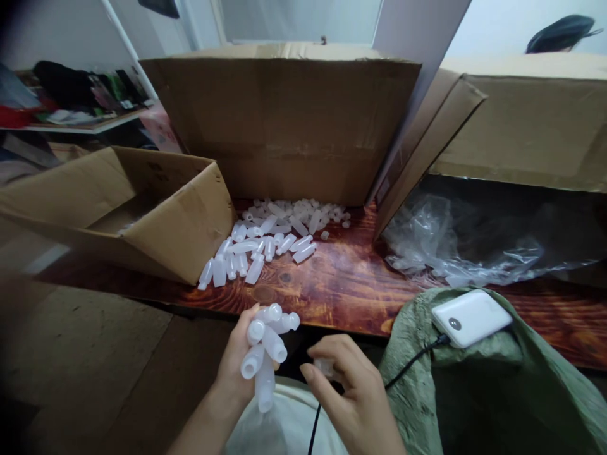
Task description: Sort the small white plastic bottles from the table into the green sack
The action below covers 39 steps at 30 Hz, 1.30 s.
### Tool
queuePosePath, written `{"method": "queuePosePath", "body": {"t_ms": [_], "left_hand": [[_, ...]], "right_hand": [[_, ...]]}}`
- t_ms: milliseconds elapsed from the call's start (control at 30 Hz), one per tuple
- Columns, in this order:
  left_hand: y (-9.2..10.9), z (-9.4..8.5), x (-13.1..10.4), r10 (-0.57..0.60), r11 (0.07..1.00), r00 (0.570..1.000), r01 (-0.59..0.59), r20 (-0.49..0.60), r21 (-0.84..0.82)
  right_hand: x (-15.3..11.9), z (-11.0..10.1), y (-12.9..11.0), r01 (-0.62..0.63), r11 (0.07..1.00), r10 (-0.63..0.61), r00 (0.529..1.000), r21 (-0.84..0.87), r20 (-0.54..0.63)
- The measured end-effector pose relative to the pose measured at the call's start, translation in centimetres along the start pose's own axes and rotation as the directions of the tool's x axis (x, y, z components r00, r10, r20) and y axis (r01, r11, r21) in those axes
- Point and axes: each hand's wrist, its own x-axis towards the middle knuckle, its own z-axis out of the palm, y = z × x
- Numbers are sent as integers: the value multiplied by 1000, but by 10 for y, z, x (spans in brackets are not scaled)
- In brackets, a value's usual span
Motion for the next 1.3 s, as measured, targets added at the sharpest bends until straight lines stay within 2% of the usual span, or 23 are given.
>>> {"method": "queuePosePath", "body": {"t_ms": [133, 267, 400, 533, 700, 867, 967, 1133, 1300], "left_hand": [[-1, -3, 1, 5, 1000, 1000, -5, 7, -11], [-5, -8, 4, -1, 1000, 1000, 2, 21, -25], [-6, -8, 5, -28, 997, 998, 32, 63, -74], [-3, -2, 3, -27, 980, 991, 52, 131, -193], [-3, -3, 3, -50, 979, 993, 70, 109, -194], [-9, -9, 11, 46, 992, 997, -37, 67, -120], [-8, -9, 11, 76, 990, 997, -72, 25, -122], [-6, -10, 10, 153, 984, 988, -152, 4, -94], [-7, -11, 11, 266, 964, 964, -266, -6, -11]], "right_hand": [[5, 1, -13, 116, 993, -116, 993, -2, -23], [3, 8, -15, 262, 964, -259, 964, 39, -63], [3, 23, -12, 308, 946, -295, 948, 102, -118], [9, 32, -11, 443, 895, -446, 893, -56, -64], [14, 29, -6, 542, 825, -539, 839, -159, 66], [22, 21, -5, 588, 783, -555, 808, -202, 198], [25, 23, -6, 608, 765, -564, 791, -212, 236], [23, 31, 4, 599, 759, -556, 800, -254, 225], [23, 32, 8, 643, 711, -612, 765, -284, 199]]}}
